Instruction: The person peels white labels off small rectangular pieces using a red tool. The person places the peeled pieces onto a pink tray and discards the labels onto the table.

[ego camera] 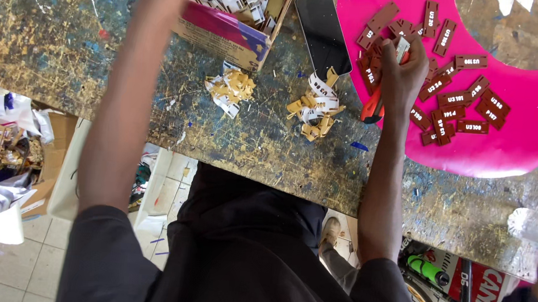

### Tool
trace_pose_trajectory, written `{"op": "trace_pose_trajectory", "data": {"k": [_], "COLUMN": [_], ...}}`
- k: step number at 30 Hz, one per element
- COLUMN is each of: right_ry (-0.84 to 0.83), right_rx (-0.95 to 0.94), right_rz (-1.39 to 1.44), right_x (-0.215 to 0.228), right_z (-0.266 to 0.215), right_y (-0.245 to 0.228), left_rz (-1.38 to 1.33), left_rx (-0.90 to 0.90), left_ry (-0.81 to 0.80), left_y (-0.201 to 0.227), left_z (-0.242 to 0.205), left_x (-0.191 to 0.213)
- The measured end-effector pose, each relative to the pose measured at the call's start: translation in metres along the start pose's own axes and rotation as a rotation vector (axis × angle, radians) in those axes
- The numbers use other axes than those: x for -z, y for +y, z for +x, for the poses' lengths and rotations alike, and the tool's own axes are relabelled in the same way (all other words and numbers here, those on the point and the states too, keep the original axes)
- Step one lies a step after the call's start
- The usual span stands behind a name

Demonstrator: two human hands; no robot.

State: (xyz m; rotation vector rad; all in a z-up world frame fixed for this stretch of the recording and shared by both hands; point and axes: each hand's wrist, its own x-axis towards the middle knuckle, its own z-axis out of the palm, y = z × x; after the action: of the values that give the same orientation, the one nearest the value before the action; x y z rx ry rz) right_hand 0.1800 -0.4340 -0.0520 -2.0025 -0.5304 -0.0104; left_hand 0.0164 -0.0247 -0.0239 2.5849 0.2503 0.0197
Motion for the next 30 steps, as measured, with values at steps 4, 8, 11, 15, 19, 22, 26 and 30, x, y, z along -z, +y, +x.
{"op": "trace_pose_trajectory", "data": {"k": [4,8,11,15,19,22,26,30], "right_ry": [-0.018,0.020,0.097,-0.061,-0.688,-0.993,-0.775,-0.690], "right_rx": [0.010,0.014,0.033,-0.124,-0.233,-0.237,0.204,0.163], "right_rz": [-0.002,0.006,0.082,0.113,-0.085,-0.222,-0.396,-0.493], "right_x": [-0.001,0.001,0.000,0.021,0.042,0.032,-0.014,-0.016], "right_z": [0.001,0.002,0.017,0.008,-0.007,-0.026,-0.069,-0.104], "right_y": [0.007,-0.002,0.028,-0.004,-0.038,-0.074,-0.022,-0.049], "left_rz": [-0.309,-0.657,-0.431,-0.423,-0.458,-0.374,-0.089,-0.141], "left_rx": [-0.252,-0.296,0.132,-0.005,0.023,0.168,0.085,0.009], "left_ry": [0.111,0.108,0.124,0.237,0.152,-0.046,0.038,0.159], "left_y": [0.150,0.215,0.191,0.170,0.186,0.180,0.144,0.155], "left_z": [-0.026,0.002,0.041,-0.009,-0.090,-0.113,-0.110,-0.125], "left_x": [-0.012,-0.099,-0.155,-0.153,-0.105,-0.107,-0.177,-0.193]}}
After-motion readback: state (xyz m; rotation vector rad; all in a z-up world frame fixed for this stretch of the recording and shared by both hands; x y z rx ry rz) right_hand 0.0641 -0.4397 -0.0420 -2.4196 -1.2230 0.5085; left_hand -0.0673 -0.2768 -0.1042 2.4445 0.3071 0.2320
